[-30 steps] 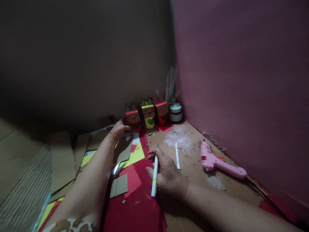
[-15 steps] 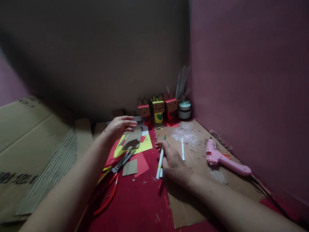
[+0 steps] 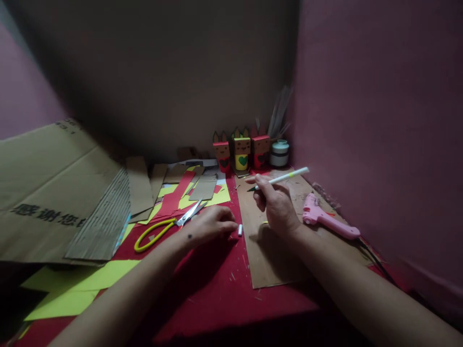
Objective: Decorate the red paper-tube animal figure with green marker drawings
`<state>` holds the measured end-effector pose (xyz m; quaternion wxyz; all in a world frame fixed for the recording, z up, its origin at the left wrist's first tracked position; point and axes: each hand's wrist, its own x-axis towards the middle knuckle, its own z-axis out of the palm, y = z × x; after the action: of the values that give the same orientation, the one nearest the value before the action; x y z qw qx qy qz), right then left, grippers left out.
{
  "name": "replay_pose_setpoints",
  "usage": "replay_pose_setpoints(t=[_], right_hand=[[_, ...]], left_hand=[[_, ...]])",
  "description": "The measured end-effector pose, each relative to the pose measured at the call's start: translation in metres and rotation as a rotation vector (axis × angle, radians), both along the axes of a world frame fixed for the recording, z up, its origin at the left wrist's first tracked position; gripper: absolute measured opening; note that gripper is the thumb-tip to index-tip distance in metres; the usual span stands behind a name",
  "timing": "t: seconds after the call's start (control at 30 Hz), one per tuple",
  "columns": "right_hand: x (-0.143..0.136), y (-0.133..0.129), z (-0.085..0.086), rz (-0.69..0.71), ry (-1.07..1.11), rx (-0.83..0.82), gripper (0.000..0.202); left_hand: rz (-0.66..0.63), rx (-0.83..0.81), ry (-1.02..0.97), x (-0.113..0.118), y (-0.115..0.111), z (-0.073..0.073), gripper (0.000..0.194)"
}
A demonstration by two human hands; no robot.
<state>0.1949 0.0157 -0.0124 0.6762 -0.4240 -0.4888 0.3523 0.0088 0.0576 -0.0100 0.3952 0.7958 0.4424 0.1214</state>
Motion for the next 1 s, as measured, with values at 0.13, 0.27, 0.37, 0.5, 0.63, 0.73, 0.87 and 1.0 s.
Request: replay_pose_setpoints(t=[0.13, 0.27, 0.37, 0.5, 0.63, 0.73, 0.87, 1.0], right_hand=[[0.005, 0.001, 0.005, -0.006, 0.040, -0.003, 0.014], [0.017, 0.003, 0.000, -0.090, 0.079, 0.016, 0.017], [0.022, 0.001, -0.008, -0.095, 0.069, -0.015, 0.022], [0.024, -0.006, -0.014, -0.045, 0.049, -0.076, 0.018], [0.023, -0.009, -0.015, 0.056, 0.102, -0.120, 0.017], [0.021, -0.009, -0.016, 0.128, 0.162, -0.163, 0.014], [0.019, -0.011, -0.016, 0.186, 0.223, -0.219, 0.013], [0.016, -0.015, -0.015, 0.234, 0.231, -0.254, 0.015]], left_hand=[[0.015, 0.188, 0.114, 0.018, -0.011, -0.012, 0.009], [-0.023, 0.251, 0.177, 0.024, -0.010, -0.013, 0.004], [-0.061, 0.257, 0.199, 0.024, -0.014, -0.016, 0.007], [-0.004, 0.296, 0.178, 0.017, -0.024, -0.026, 0.007], [0.068, 0.246, 0.081, 0.005, -0.023, -0.024, 0.005], [0.063, 0.134, -0.055, -0.004, -0.017, -0.013, 0.007], [0.045, -0.044, -0.247, -0.005, -0.014, 0.000, 0.020], [0.063, -0.147, -0.358, -0.002, -0.018, 0.004, 0.024]])
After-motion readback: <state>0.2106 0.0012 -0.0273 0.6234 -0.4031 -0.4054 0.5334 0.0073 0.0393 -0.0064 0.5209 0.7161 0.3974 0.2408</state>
